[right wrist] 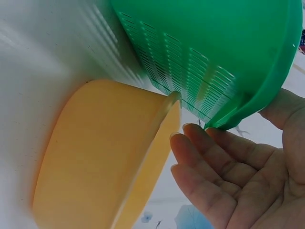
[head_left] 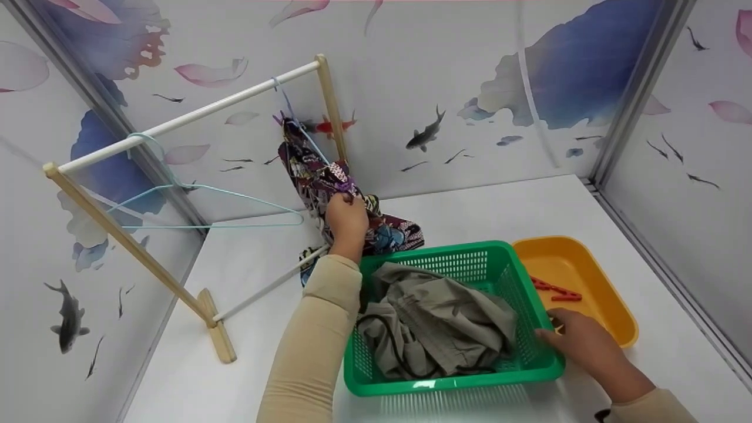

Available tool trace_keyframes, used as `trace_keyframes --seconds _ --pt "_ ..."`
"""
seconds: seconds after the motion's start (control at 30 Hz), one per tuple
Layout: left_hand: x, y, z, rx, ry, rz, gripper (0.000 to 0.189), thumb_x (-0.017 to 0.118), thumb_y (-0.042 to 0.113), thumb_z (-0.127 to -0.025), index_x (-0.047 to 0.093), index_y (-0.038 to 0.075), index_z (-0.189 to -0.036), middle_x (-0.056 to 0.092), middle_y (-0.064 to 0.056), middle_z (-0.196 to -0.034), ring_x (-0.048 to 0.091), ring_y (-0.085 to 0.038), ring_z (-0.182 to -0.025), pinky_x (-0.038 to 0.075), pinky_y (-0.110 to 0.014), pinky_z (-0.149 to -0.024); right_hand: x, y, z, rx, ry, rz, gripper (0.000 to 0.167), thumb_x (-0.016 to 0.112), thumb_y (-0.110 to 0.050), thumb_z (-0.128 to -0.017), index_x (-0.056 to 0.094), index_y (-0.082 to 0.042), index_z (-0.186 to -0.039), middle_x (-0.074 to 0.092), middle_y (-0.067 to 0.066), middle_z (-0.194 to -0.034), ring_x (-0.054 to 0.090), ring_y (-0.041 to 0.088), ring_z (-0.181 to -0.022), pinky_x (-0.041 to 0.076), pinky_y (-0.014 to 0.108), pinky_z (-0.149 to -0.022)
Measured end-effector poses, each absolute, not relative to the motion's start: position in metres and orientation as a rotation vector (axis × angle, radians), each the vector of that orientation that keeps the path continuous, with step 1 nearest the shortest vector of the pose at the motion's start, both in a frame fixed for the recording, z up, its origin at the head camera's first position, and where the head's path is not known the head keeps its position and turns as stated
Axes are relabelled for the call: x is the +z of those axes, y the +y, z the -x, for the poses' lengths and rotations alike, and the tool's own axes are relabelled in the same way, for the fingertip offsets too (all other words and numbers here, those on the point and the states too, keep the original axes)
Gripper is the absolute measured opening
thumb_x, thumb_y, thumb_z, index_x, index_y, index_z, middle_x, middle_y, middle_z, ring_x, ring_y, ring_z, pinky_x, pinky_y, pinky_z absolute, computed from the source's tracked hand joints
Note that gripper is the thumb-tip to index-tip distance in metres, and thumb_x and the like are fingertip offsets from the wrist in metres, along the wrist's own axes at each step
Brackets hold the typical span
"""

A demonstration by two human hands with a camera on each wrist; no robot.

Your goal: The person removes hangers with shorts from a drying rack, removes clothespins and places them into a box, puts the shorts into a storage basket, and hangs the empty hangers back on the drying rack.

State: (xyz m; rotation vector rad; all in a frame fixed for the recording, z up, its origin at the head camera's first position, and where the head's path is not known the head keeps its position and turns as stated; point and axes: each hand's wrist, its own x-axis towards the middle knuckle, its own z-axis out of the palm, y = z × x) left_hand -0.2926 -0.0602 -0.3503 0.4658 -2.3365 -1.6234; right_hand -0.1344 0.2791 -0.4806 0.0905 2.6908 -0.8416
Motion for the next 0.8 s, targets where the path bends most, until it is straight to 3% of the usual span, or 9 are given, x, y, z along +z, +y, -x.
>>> trace_keyframes --seconds 0.43,0.67,0.8 --pt "-0.354 -0.066 0.293 -1.795 -2.255 -0.488 0.024 0.051 0.006 -0.099 0.053 -0.007 -0.120 0.056 -0.021 -0.119 0.054 -0.030 -0.107 0.048 -0.039 -0.089 -0.481 0.279 0.134 -0.846 2.674 -0.102 0.071 0.065 -0.049 -0.088 0.052 0.008 -0.127 0.064 0.017 -0.108 0.060 0.028 -0.093 0.054 0.049 -0.082" --pt "-0.353 -0.071 0.293 -1.736 -2.289 -0.572 0.024 0.049 0.015 -0.102 0.053 0.001 -0.121 0.056 -0.015 -0.122 0.052 -0.028 -0.113 0.043 -0.041 -0.097 -0.482 0.280 0.134 -0.852 2.680 -0.095 0.069 0.064 -0.049 -0.089 0.053 0.007 -0.127 0.064 0.016 -0.108 0.060 0.028 -0.093 0.054 0.048 -0.081" --pt "-0.354 -0.072 0.292 -1.730 -2.285 -0.580 0.024 0.050 0.018 -0.102 0.053 0.002 -0.119 0.057 -0.013 -0.119 0.052 -0.027 -0.110 0.043 -0.041 -0.095 -0.483 0.280 0.133 -0.862 2.707 -0.079 0.065 0.065 -0.046 -0.089 0.054 0.007 -0.126 0.065 0.017 -0.108 0.060 0.029 -0.093 0.054 0.049 -0.081"
